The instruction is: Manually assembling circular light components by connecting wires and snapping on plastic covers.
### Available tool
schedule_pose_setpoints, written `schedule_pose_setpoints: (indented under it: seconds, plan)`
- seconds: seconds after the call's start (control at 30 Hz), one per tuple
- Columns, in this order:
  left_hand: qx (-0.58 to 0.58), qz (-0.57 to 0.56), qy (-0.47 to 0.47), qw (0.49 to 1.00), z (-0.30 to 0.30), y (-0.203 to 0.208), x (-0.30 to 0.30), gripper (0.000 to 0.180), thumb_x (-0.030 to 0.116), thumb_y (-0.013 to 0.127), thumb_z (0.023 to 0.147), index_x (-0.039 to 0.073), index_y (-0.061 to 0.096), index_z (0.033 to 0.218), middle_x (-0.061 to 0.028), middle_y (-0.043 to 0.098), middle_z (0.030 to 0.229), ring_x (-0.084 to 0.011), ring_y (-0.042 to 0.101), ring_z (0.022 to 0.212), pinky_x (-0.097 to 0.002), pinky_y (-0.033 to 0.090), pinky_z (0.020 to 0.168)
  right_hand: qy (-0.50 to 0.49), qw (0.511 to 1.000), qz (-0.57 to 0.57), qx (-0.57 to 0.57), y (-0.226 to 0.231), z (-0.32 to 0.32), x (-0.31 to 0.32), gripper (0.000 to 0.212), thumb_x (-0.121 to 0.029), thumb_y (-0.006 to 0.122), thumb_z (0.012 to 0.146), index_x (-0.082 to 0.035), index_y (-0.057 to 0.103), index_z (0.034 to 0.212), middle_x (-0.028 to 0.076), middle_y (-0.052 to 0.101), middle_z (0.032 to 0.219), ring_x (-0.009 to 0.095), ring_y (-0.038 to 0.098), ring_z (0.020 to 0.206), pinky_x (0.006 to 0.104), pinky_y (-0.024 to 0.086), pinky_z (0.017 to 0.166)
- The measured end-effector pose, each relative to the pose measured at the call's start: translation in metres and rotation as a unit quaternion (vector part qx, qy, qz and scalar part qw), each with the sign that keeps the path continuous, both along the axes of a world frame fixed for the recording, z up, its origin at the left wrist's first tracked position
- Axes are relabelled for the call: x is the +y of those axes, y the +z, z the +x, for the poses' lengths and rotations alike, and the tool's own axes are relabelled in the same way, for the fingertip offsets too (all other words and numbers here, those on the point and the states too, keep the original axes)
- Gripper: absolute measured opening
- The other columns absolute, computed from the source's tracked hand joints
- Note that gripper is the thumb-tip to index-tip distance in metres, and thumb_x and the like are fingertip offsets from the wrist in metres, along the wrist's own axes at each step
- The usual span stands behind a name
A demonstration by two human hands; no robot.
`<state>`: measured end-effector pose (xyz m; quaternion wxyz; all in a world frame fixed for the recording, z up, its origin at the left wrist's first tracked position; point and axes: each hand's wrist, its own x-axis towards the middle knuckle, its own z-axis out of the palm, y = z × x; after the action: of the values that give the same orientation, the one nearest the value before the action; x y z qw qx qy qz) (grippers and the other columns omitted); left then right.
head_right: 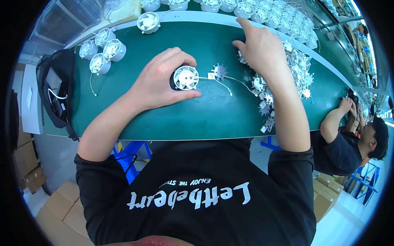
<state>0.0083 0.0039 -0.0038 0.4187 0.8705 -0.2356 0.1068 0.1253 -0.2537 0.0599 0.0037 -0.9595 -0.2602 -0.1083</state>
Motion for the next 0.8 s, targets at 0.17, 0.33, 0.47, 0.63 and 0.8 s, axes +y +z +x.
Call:
schedule_pose_setpoints:
  seconds: [0.17,0.33,0.47,0.63,0.8]
  plan:
    - [-0.007,0.008,-0.006,1.0,-0.004,-0.002,0.0,0.055,0.032,0.098,0.073,0.008,0.069,0.112,-0.0077,0.066,0.105,-0.03,0.066,0.101,-0.0431,0.053,0.09,-0.003,0.989,0.123,0.084,0.02,-0.011,0.007,0.031,-0.015,0.077,0.1,-0.008,0.078,0.13,0.017,0.082,0.103,0.022,0.077,0.083,0.033,0.06,0.079]
    - [0.018,-0.024,-0.019,0.999,-0.001,0.003,0.003,0.064,0.038,0.1,0.071,0.007,0.068,0.117,-0.0083,0.066,0.107,-0.0291,0.067,0.104,-0.0417,0.054,0.091,0.078,0.9,0.428,0.012,0.036,-0.025,0.006,0.028,-0.008,0.072,0.105,0.001,0.077,0.131,0.014,0.083,0.106,0.017,0.077,0.087,0.0299,0.061,0.083]
    - [0.018,-0.122,0.023,0.992,0.003,0.008,0.006,0.073,0.042,0.101,0.073,0.008,0.065,0.127,-0.0075,0.065,0.117,-0.0266,0.067,0.111,-0.041,0.055,0.095,0.126,0.836,0.515,0.146,0.043,-0.033,0.03,0.019,-0.003,0.076,0.101,0.007,0.079,0.118,0.01,0.083,0.101,0.015,0.078,0.091,0.0272,0.062,0.083]
    - [0.024,-0.34,-0.052,0.939,-0.009,0.021,0.014,0.071,0.03,0.093,0.088,0.006,0.058,0.145,-0.0062,0.065,0.131,-0.0192,0.066,0.124,-0.0372,0.056,0.101,0.145,0.813,0.481,0.293,0.039,-0.072,0.06,0.018,-0.006,0.068,0.106,0.007,0.08,0.107,0.011,0.08,0.096,0.015,0.073,0.084,0.029,0.057,0.078]
    - [0.268,-0.364,-0.302,0.839,0.011,0.018,0.004,0.035,0.031,0.075,0.105,0.002,0.068,0.125,-0.0085,0.074,0.11,-0.0199,0.075,0.096,-0.0336,0.059,0.085,0.132,0.79,0.528,0.282,0.01,-0.088,-0.006,0.018,-0.004,0.074,0.098,0.006,0.078,0.112,0.016,0.079,0.101,0.024,0.075,0.087,0.0349,0.06,0.081]
